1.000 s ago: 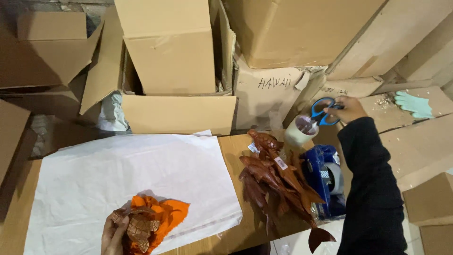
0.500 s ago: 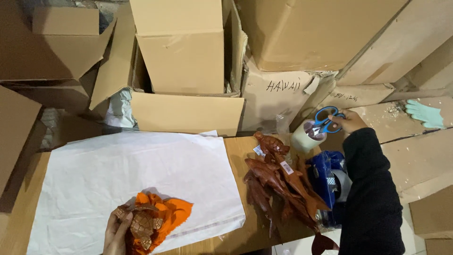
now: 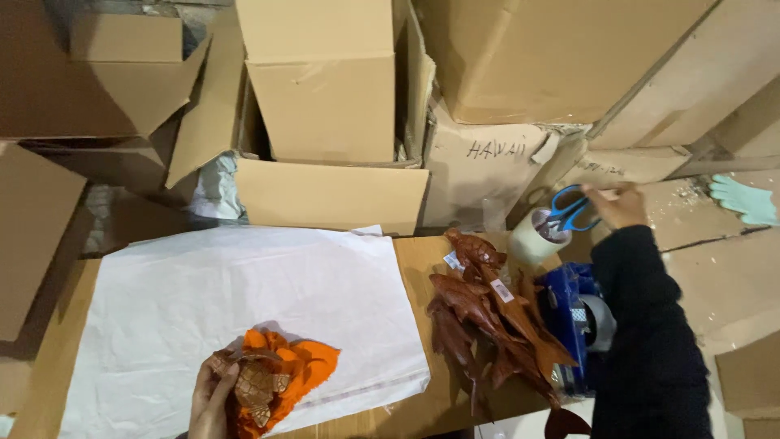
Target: Polishing a wooden figurine with a cloth in a packaging area
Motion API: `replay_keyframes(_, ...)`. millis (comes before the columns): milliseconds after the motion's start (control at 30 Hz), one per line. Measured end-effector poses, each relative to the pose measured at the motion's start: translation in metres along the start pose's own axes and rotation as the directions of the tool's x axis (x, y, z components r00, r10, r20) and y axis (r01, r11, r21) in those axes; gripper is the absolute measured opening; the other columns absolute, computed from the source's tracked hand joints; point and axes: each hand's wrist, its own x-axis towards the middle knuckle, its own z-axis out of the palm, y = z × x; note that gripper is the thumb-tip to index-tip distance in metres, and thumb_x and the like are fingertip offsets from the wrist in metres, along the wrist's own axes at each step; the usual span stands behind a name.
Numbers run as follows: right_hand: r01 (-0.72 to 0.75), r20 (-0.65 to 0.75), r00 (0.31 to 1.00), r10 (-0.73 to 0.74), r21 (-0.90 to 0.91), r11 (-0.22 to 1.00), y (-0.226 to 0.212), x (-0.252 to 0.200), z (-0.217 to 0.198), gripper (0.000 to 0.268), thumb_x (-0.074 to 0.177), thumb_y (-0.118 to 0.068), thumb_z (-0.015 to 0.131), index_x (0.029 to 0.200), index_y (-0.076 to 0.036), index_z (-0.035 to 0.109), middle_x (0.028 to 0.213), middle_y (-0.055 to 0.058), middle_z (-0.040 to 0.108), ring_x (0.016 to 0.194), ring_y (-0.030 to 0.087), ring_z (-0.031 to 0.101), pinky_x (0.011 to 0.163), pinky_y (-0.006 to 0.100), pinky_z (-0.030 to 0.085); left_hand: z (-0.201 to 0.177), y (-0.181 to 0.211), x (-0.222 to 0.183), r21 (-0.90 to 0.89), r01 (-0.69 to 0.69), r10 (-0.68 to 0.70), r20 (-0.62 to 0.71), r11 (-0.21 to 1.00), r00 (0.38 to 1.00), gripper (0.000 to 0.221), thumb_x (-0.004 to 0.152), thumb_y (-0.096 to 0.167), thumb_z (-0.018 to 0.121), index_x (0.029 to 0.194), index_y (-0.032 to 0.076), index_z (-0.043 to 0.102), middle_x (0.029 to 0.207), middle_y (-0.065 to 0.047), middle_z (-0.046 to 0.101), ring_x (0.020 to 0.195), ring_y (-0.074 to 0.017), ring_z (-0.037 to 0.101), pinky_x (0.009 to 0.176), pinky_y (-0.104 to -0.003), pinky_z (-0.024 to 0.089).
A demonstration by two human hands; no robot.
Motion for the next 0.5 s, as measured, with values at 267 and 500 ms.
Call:
replay_keyframes(267, 0.565, -0.175, 0.591, -0.787, -0.607, 0.560, -0.215, -0.206, -0.079, 0.059, 0.095, -0.014, 0.083, 0.137, 0.019, 0.059, 0.137, 0.043, 0.057, 0.122, 0.058, 0.055, 0.106, 0.060, 0.046, -0.010, -0.012, -0.003, -0.126, -0.119, 0.124, 0.026, 0.985, 0.992, 0.031, 0.098, 0.004, 0.056, 0.129, 0.002, 0.054, 0.120, -0.024, 0.064, 0.111, -0.0345, 0.062, 0.095, -0.044, 0.049)
replay_keyframes(500, 0.896, 0.253, 0.260, -0.932, -0.424, 0.135, -0.237, -0.356, 0.007, 0.047, 0.092, -0.051, 0.058, 0.130, -0.024, 0.054, 0.137, 0.009, 0.061, 0.093, 0.036, 0.068, 0.072, 0.052, 0.055, 0.010, 0.000, -0.058, 0.012, -0.385, 0.370, 0.249, 0.923, 0.895, 0.044, 0.088, 0.018, 0.066, 0.129, 0.005, 0.056, 0.127, -0.015, 0.067, 0.116, -0.0246, 0.064, 0.100, -0.038, 0.050)
